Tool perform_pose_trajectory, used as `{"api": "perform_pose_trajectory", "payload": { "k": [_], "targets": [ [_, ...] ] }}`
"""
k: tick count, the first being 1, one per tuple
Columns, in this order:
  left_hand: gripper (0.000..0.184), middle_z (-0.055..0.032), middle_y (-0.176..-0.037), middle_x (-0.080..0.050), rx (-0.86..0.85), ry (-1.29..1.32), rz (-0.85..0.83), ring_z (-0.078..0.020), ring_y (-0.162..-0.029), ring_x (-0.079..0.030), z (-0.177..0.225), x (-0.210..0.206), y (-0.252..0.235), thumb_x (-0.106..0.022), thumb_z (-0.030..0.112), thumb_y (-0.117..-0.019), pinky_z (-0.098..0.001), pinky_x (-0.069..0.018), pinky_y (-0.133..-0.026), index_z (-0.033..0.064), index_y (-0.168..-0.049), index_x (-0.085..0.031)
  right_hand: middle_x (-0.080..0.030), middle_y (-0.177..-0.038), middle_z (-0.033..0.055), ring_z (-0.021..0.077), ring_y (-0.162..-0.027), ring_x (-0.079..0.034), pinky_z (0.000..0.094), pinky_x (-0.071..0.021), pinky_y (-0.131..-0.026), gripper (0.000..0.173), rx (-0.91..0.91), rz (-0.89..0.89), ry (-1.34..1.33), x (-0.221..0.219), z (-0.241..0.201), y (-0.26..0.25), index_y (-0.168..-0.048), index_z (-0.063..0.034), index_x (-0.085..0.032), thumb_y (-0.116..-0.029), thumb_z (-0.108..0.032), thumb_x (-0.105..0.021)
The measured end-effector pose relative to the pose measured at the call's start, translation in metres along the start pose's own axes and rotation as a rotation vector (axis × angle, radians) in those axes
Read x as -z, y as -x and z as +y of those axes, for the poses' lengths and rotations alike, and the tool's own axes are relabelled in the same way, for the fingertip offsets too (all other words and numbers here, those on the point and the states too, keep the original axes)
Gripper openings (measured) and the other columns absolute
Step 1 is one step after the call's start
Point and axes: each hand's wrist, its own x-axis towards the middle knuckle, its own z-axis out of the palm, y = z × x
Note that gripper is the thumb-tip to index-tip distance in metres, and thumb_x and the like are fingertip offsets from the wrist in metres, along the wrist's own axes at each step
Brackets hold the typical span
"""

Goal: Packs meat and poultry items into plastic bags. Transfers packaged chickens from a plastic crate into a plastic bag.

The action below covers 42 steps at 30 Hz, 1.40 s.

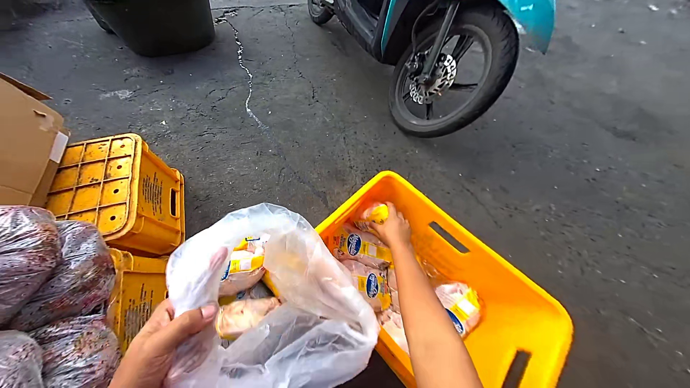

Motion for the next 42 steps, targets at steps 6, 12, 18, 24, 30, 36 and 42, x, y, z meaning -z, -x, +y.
{"api": "perform_pose_trajectory", "payload": {
  "k": [6, 12, 18, 24, 30, 36, 42],
  "targets": [
    [0.026, 0.0001, -0.078, -0.074, -0.038, 0.022, 0.094, -0.0035, -0.065, -0.070, -0.009, -0.010, -0.005, -0.051, -0.005, -0.0831, -0.0195, -0.0587, -0.059, 0.0079, -0.101, -0.064, -0.063, -0.131, 0.0272, 0.0466, -0.122, -0.060, 0.0653, -0.0446, -0.102, 0.076, 0.077, 0.364, -0.295, -0.032, 0.035, 0.047, -0.141, -0.0039, -0.056, -0.0782, -0.032, -0.087],
    [0.020, 0.0016, -0.064, -0.067, -0.038, 0.096, 0.128, -0.0008, -0.050, -0.061, -0.013, -0.022, -0.014, -0.049, -0.005, -0.0847, -0.0156, -0.0511, -0.046, 0.0093, -0.092, -0.061, -0.062, -0.122, 0.0278, 0.0322, -0.113, -0.062, 0.0484, -0.0495, -0.099, 0.061, -0.149, 0.529, -0.944, -0.002, 0.024, 0.099, -0.133, 0.0099, -0.052, -0.0855, -0.015, -0.081],
    [0.021, 0.0019, -0.061, -0.065, -0.019, 0.036, 0.125, 0.0003, -0.045, -0.056, -0.011, -0.036, -0.023, -0.046, -0.008, -0.0887, -0.0141, -0.0478, -0.043, 0.0081, -0.092, -0.060, -0.070, -0.094, 0.0139, 0.0149, -0.085, -0.069, 0.0347, -0.0562, -0.078, 0.042, 0.291, 0.615, -0.710, 0.051, -0.013, 0.175, -0.110, 0.0060, -0.065, -0.0805, -0.021, -0.079],
    [0.022, 0.0059, -0.063, -0.065, -0.016, -0.077, 0.115, 0.0018, -0.047, -0.057, -0.005, -0.039, -0.026, -0.041, -0.006, -0.0940, -0.0132, -0.0490, -0.043, 0.0093, -0.099, -0.056, -0.074, -0.100, -0.0087, 0.0011, -0.091, -0.071, 0.0222, -0.0628, -0.080, 0.033, 0.716, 0.530, -1.139, 0.103, -0.060, 0.269, -0.113, -0.0108, -0.067, -0.0850, -0.020, -0.081],
    [0.031, 0.0094, -0.056, -0.059, 0.039, 0.018, -0.163, 0.0037, -0.044, -0.050, 0.012, 0.011, -0.028, -0.041, 0.003, -0.0937, -0.0121, -0.0423, -0.044, 0.0161, -0.094, -0.070, -0.068, -0.128, 0.0151, 0.0268, -0.114, -0.068, 0.0469, -0.0556, -0.097, 0.046, 0.521, -0.100, -0.582, 0.081, -0.055, 0.212, -0.135, -0.0041, -0.063, -0.0963, -0.028, -0.070],
    [0.029, 0.0097, -0.058, -0.059, 0.080, 0.002, -0.206, 0.0036, -0.045, -0.048, 0.003, 0.014, -0.016, -0.046, 0.004, -0.0939, -0.0134, -0.0404, -0.044, 0.0188, -0.101, -0.070, -0.023, -0.162, 0.0353, 0.0525, -0.148, -0.029, 0.0658, -0.0313, -0.116, 0.126, -0.322, -0.075, -0.155, -0.043, 0.134, 0.082, -0.164, -0.0053, -0.007, -0.0765, -0.049, -0.087],
    [0.032, 0.0095, -0.054, -0.057, 0.117, -0.050, -0.114, 0.0038, -0.042, -0.047, -0.002, -0.001, -0.007, -0.039, -0.001, -0.0946, -0.0123, -0.0397, -0.042, 0.0178, -0.097, -0.065, -0.048, -0.149, 0.0307, 0.0482, -0.131, -0.053, 0.0632, -0.0445, -0.105, 0.121, -0.440, -0.108, 0.007, -0.060, 0.159, 0.083, -0.165, -0.0110, -0.014, -0.0735, -0.042, -0.087]
  ]
}}
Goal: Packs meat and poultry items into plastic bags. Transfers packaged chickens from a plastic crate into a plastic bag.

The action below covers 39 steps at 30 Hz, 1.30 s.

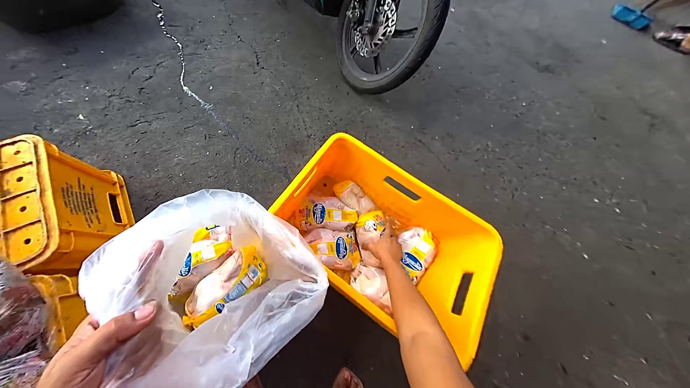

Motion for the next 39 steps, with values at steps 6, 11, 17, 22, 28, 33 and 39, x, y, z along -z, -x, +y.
{"api": "perform_pose_trajectory", "payload": {
  "k": [6, 11, 17, 22, 28, 33, 39],
  "targets": [
    [0.025, 0.0059, -0.053, -0.056, -0.053, 0.118, 0.057, 0.0034, -0.040, -0.046, -0.008, -0.014, -0.003, -0.046, -0.002, -0.0882, -0.0120, -0.0393, -0.039, 0.0142, -0.089, -0.065, -0.054, -0.140, 0.0320, 0.0442, -0.131, -0.053, 0.0609, -0.0418, -0.110, 0.099, 0.004, -0.001, -0.598, 0.010, 0.049, -0.010, -0.152, 0.0026, -0.037, -0.0757, -0.033, -0.089],
    [0.019, 0.0049, -0.054, -0.056, -0.076, 0.151, 0.033, 0.0029, -0.040, -0.047, -0.013, -0.013, -0.010, -0.051, -0.001, -0.0858, -0.0126, -0.0412, -0.039, 0.0123, -0.092, -0.063, -0.065, -0.116, 0.0100, 0.0146, -0.100, -0.067, 0.0347, -0.0581, -0.086, 0.052, 0.268, -0.176, -1.221, 0.030, 0.034, 0.030, -0.144, -0.0029, -0.042, -0.0976, -0.023, -0.053],
    [0.020, 0.0051, -0.057, -0.060, -0.184, 0.207, 0.011, 0.0035, -0.042, -0.050, -0.019, -0.018, -0.018, -0.050, -0.001, -0.0878, -0.0120, -0.0427, -0.040, 0.0128, -0.092, -0.065, -0.076, -0.093, -0.0090, 0.0042, -0.088, -0.072, 0.0279, -0.0603, -0.081, 0.036, 0.813, -0.475, -1.687, 0.060, -0.090, 0.144, -0.105, -0.0235, -0.069, -0.0819, -0.049, -0.079],
    [0.024, 0.0079, -0.052, -0.056, -0.209, 0.162, -0.014, 0.0043, -0.041, -0.048, -0.012, -0.003, -0.020, -0.050, 0.006, -0.0917, -0.0116, -0.0404, -0.040, 0.0175, -0.082, -0.068, -0.063, -0.133, 0.0141, 0.0174, -0.124, -0.061, 0.0366, -0.0511, -0.106, 0.063, 1.233, -0.621, -0.896, 0.078, -0.142, 0.191, -0.136, 0.0043, -0.051, -0.0830, -0.014, -0.080],
    [0.030, 0.0089, -0.059, -0.063, -0.221, 0.032, 0.025, 0.0038, -0.046, -0.053, -0.006, 0.013, -0.019, -0.041, 0.000, -0.0932, -0.0117, -0.0457, -0.045, 0.0170, -0.092, -0.066, -0.055, -0.141, 0.0306, 0.0472, -0.131, -0.053, 0.0661, -0.0406, -0.109, 0.076, 0.561, -0.423, 0.129, 0.012, -0.029, 0.036, -0.149, 0.0016, -0.043, -0.0873, -0.023, -0.081],
    [0.028, 0.0097, -0.058, -0.062, -0.194, 0.035, -0.009, 0.0041, -0.045, -0.051, -0.004, 0.007, -0.014, -0.045, 0.001, -0.0923, -0.0119, -0.0432, -0.044, 0.0196, -0.096, -0.066, -0.034, -0.156, 0.0346, 0.0551, -0.138, -0.040, 0.0743, -0.0363, -0.105, 0.114, 0.292, -0.499, 0.582, -0.043, 0.028, 0.034, -0.164, -0.0109, -0.021, -0.0766, -0.048, -0.084],
    [0.023, 0.0048, -0.064, -0.066, -0.274, 0.138, 0.071, 0.0016, -0.048, -0.057, -0.010, -0.005, -0.022, -0.049, -0.002, -0.0883, -0.0133, -0.0488, -0.046, 0.0125, -0.098, -0.064, -0.064, -0.131, 0.0256, 0.0438, -0.126, -0.058, 0.0649, -0.0445, -0.103, 0.060, 0.376, -0.461, 0.532, -0.015, 0.023, 0.057, -0.131, -0.0023, -0.063, -0.0935, -0.049, -0.066]
  ]
}}
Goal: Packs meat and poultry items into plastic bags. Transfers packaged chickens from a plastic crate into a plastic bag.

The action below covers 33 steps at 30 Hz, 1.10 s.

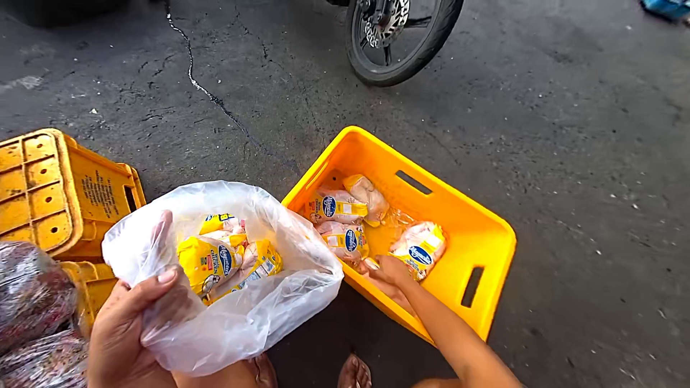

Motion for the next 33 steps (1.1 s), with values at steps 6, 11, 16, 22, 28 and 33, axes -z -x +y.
{"api": "perform_pose_trajectory", "payload": {
  "k": [6, 11, 16, 22, 28, 33],
  "targets": [
    [0.020, 0.0047, -0.058, -0.061, 0.022, -0.014, -0.006, 0.0022, -0.042, -0.051, 0.003, -0.008, -0.003, -0.048, -0.005, -0.0865, -0.0125, -0.0442, -0.041, 0.0109, -0.093, -0.059, -0.067, -0.123, 0.0285, 0.0465, -0.121, -0.061, 0.0655, -0.0440, -0.104, 0.044, 0.052, 0.271, -0.335, 0.029, 0.005, 0.087, -0.130, -0.0023, -0.067, -0.0960, -0.029, -0.069],
    [0.020, 0.0049, -0.058, -0.062, 0.025, -0.045, 0.021, 0.0015, -0.043, -0.053, 0.000, -0.014, -0.003, -0.049, -0.004, -0.0855, -0.0131, -0.0456, -0.042, 0.0114, -0.092, -0.059, -0.073, -0.092, -0.0017, -0.0014, -0.087, -0.068, 0.0215, -0.0572, -0.083, 0.025, 0.521, 1.017, -0.928, 0.086, -0.041, 0.182, -0.101, -0.0008, -0.072, -0.0797, -0.013, -0.071],
    [0.022, 0.0052, -0.059, -0.063, -0.013, -0.020, -0.008, 0.0026, -0.044, -0.053, -0.003, -0.012, -0.003, -0.048, -0.004, -0.0869, -0.0121, -0.0452, -0.042, 0.0126, -0.091, -0.062, -0.073, -0.109, -0.0129, -0.0018, -0.105, -0.067, 0.0237, -0.0579, -0.095, 0.021, 1.181, 0.964, -1.124, 0.103, -0.118, 0.214, -0.115, -0.0195, -0.069, -0.0941, -0.024, -0.073],
    [0.028, 0.0055, -0.065, -0.068, -0.018, -0.013, -0.001, 0.0021, -0.051, -0.060, 0.000, 0.008, 0.002, -0.043, -0.002, -0.0904, -0.0135, -0.0514, -0.050, 0.0143, -0.094, -0.065, -0.063, -0.132, 0.0221, 0.0359, -0.129, -0.058, 0.0504, -0.0443, -0.110, 0.031, 0.736, 0.501, -0.332, 0.118, -0.111, 0.088, -0.126, 0.0025, -0.065, -0.0982, -0.005, -0.054],
    [0.042, 0.0083, -0.081, -0.075, -0.016, -0.126, -0.023, 0.0026, -0.063, -0.066, 0.006, 0.009, 0.008, -0.041, -0.006, -0.0889, -0.0138, -0.0562, -0.060, 0.0129, -0.118, -0.064, -0.028, -0.168, 0.0122, 0.0350, -0.158, -0.016, 0.0714, -0.0078, -0.121, 0.073, 0.654, 0.219, 0.056, 0.044, -0.120, -0.067, -0.161, -0.0076, -0.032, -0.0977, -0.024, -0.066],
    [0.028, 0.0033, -0.077, -0.074, -0.054, -0.081, 0.022, -0.0006, -0.063, -0.068, -0.006, -0.001, 0.006, -0.057, -0.002, -0.0814, -0.0171, -0.0574, -0.058, 0.0111, -0.104, -0.065, -0.041, -0.160, 0.0188, 0.0393, -0.151, -0.031, 0.0624, -0.0241, -0.119, 0.060, 0.567, 0.254, 0.164, 0.057, -0.136, -0.058, -0.157, -0.0018, -0.037, -0.1019, -0.020, -0.055]
  ]
}}
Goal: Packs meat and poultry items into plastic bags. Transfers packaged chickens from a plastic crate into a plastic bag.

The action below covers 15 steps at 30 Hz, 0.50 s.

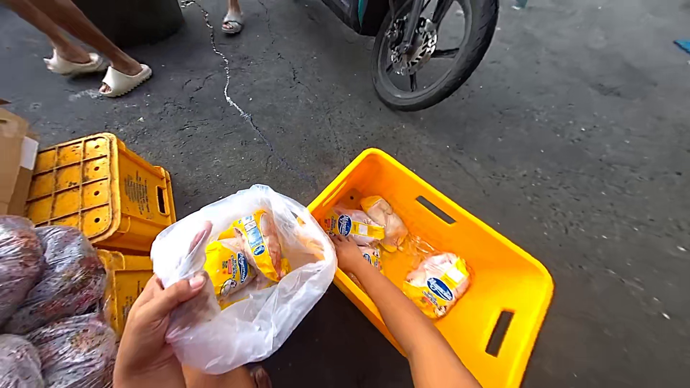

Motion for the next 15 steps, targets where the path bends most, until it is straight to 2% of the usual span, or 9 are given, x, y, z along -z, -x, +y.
{"api": "perform_pose_trajectory", "payload": {
  "k": [2, 4, 6, 8, 11, 13, 15],
  "targets": [
    [0.025, 0.0028, -0.072, -0.072, -0.009, 0.017, 0.012, -0.0004, -0.059, -0.066, 0.002, 0.000, -0.002, -0.057, -0.002, -0.0801, -0.0166, -0.0559, -0.054, 0.0115, -0.098, -0.067, -0.050, -0.152, 0.0219, 0.0411, -0.145, -0.041, 0.0615, -0.0292, -0.117, 0.051, -0.076, 0.033, -0.031, -0.002, -0.006, 0.004, -0.148, 0.0016, -0.050, -0.1038, -0.025, -0.053],
    [0.026, 0.0014, -0.074, -0.073, -0.001, 0.020, 0.013, -0.0014, -0.060, -0.067, 0.004, -0.002, -0.003, -0.056, -0.004, -0.0800, -0.0174, -0.0570, -0.056, 0.0095, -0.099, -0.067, -0.066, -0.129, 0.0277, 0.0471, -0.124, -0.060, 0.0670, -0.0436, -0.104, 0.047, -0.156, 0.058, -0.017, -0.009, -0.002, 0.023, -0.129, 0.0028, -0.065, -0.1023, -0.035, -0.056],
    [0.030, -0.0003, -0.082, -0.076, 0.023, 0.017, -0.019, -0.0031, -0.067, -0.071, 0.007, -0.002, -0.001, -0.058, -0.003, -0.0806, -0.0187, -0.0596, -0.062, 0.0067, -0.106, -0.070, -0.068, -0.118, 0.0288, 0.0483, -0.115, -0.064, 0.0671, -0.0484, -0.095, 0.045, -0.251, -0.054, -0.002, -0.006, 0.003, 0.061, -0.122, 0.0015, -0.067, -0.1042, -0.037, -0.053],
    [0.024, 0.0000, -0.077, -0.075, 0.077, -0.010, -0.011, -0.0030, -0.064, -0.070, 0.012, -0.005, 0.000, -0.054, -0.004, -0.0821, -0.0183, -0.0586, -0.059, 0.0075, -0.100, -0.065, -0.069, -0.119, 0.0264, 0.0463, -0.114, -0.066, 0.0659, -0.0500, -0.094, 0.042, -0.394, -0.057, -0.043, -0.006, 0.016, 0.100, -0.125, -0.0017, -0.066, -0.1013, -0.036, -0.058],
    [0.024, 0.0004, -0.071, -0.071, 0.145, -0.015, -0.018, -0.0025, -0.055, -0.065, 0.015, -0.008, 0.001, -0.050, -0.004, -0.0858, -0.0168, -0.0548, -0.051, 0.0064, -0.102, -0.065, -0.067, -0.120, 0.0309, 0.0493, -0.117, -0.063, 0.0682, -0.0466, -0.099, 0.042, -0.635, 0.191, -0.261, 0.011, 0.055, 0.157, -0.128, 0.0000, -0.066, -0.0958, -0.026, -0.068],
    [0.022, 0.0006, -0.071, -0.071, 0.171, -0.037, -0.029, -0.0018, -0.054, -0.064, 0.017, -0.012, 0.000, -0.049, -0.004, -0.0885, -0.0162, -0.0536, -0.051, 0.0067, -0.103, -0.063, -0.066, -0.122, 0.0330, 0.0510, -0.120, -0.061, 0.0692, -0.0434, -0.101, 0.045, -0.684, 0.354, -0.396, 0.025, 0.073, 0.185, -0.131, 0.0019, -0.064, -0.0956, -0.025, -0.071],
    [0.023, 0.0003, -0.072, -0.071, 0.176, -0.058, -0.034, -0.0019, -0.056, -0.064, 0.020, -0.016, -0.001, -0.048, -0.004, -0.0900, -0.0164, -0.0543, -0.052, 0.0056, -0.106, -0.061, -0.066, -0.119, 0.0347, 0.0522, -0.118, -0.061, 0.0700, -0.0413, -0.101, 0.043, -0.639, 0.495, -0.458, 0.047, 0.063, 0.200, -0.129, 0.0043, -0.064, -0.0949, -0.021, -0.073]
  ]
}}
